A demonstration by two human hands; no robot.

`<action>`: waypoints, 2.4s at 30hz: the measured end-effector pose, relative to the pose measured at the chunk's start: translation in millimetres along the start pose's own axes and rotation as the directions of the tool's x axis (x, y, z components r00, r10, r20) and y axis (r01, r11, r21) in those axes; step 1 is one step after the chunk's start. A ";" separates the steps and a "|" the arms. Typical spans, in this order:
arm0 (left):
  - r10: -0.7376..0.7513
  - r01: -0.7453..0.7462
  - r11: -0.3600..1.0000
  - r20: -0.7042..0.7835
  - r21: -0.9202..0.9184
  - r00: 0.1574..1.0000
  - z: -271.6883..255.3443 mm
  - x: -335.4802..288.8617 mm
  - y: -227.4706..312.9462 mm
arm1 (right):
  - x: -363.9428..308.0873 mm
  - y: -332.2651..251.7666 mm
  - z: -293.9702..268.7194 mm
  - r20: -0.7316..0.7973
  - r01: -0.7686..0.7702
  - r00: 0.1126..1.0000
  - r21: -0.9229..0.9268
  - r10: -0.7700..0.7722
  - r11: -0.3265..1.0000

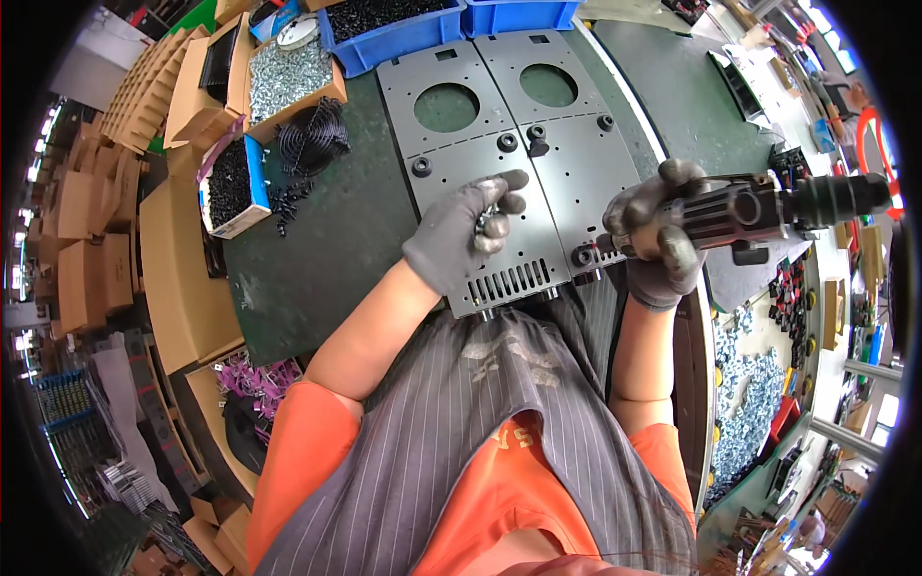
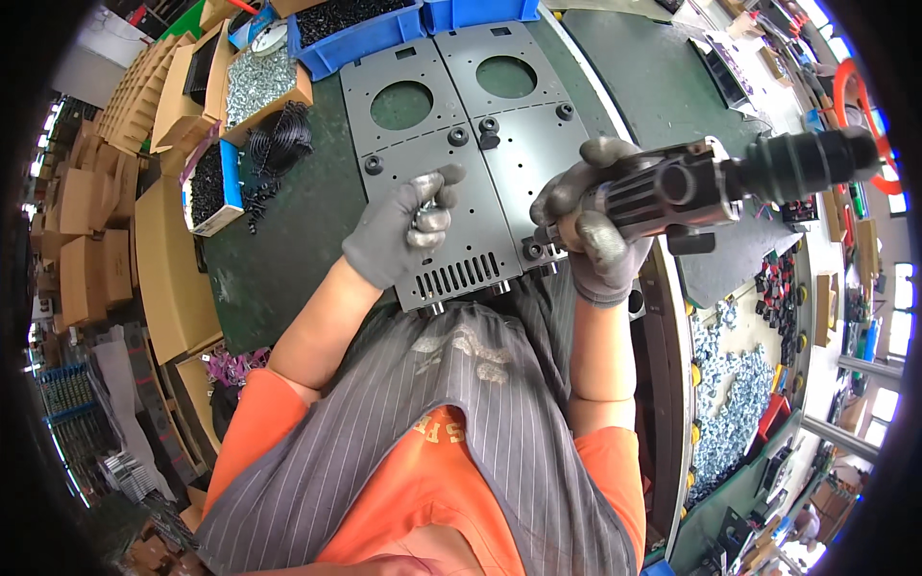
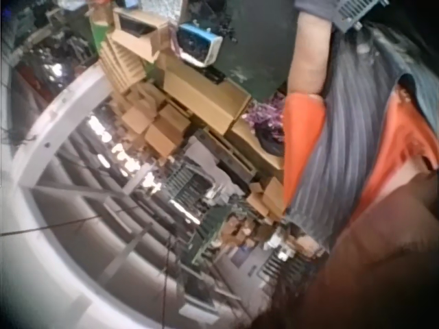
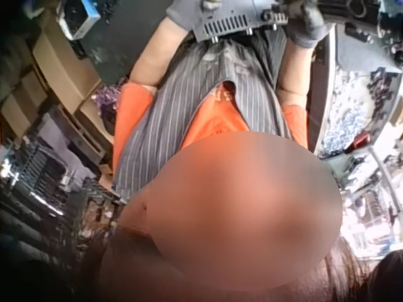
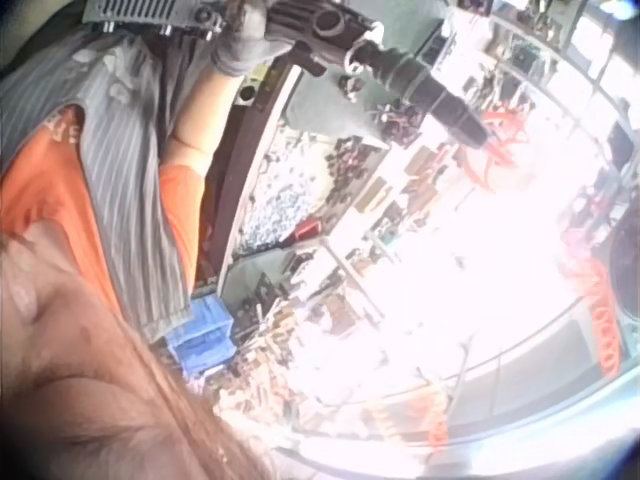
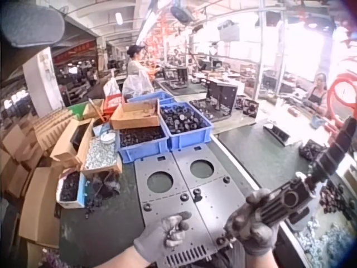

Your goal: The person assembles an electronic device on a factory workbench. They use a pneumatic screwdriver to fasten screws into a metal chassis, place rubber feet, and attach cooling fans. The person handles circuit boards, screws, and rubber feet while working at a station with bins of parts.

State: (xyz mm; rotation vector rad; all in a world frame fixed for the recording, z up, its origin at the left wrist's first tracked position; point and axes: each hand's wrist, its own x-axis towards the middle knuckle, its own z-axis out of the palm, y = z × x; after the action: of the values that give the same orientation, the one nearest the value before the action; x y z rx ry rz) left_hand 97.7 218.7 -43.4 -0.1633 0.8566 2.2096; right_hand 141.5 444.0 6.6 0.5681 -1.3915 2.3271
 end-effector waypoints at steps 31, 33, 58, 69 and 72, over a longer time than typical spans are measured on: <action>-0.224 0.229 0.973 0.137 -0.020 0.965 23.4 -19.2 -41.8 | 4.2 -0.7 35.7 0.031 0.202 0.978 0.144 -0.208 0.969; -0.199 0.190 0.980 0.186 0.066 0.962 27.2 -18.5 -41.5 | 3.3 -0.3 31.3 0.005 0.205 0.978 0.175 -0.209 0.963; 0.385 -0.081 -0.739 0.518 0.669 0.764 32.1 25.5 2.7 | -29.4 -17.6 -23.3 -0.392 0.150 0.919 0.279 -0.030 0.949; 0.273 -0.152 -0.490 0.316 0.859 0.909 21.1 -48.0 -39.0 | -43.3 -10.5 15.6 -0.275 -0.020 0.961 0.062 0.036 0.998; 0.266 -0.190 -0.445 0.332 0.875 0.905 23.1 -39.5 -41.0 | -41.9 -6.5 22.3 -0.274 0.010 0.962 -0.020 -0.015 1.000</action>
State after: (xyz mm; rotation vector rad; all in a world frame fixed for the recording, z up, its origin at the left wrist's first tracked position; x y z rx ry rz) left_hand 157.2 229.8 -33.2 0.9913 2.7565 0.7855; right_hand 183.8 422.6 -0.6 0.2353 -1.2736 2.2763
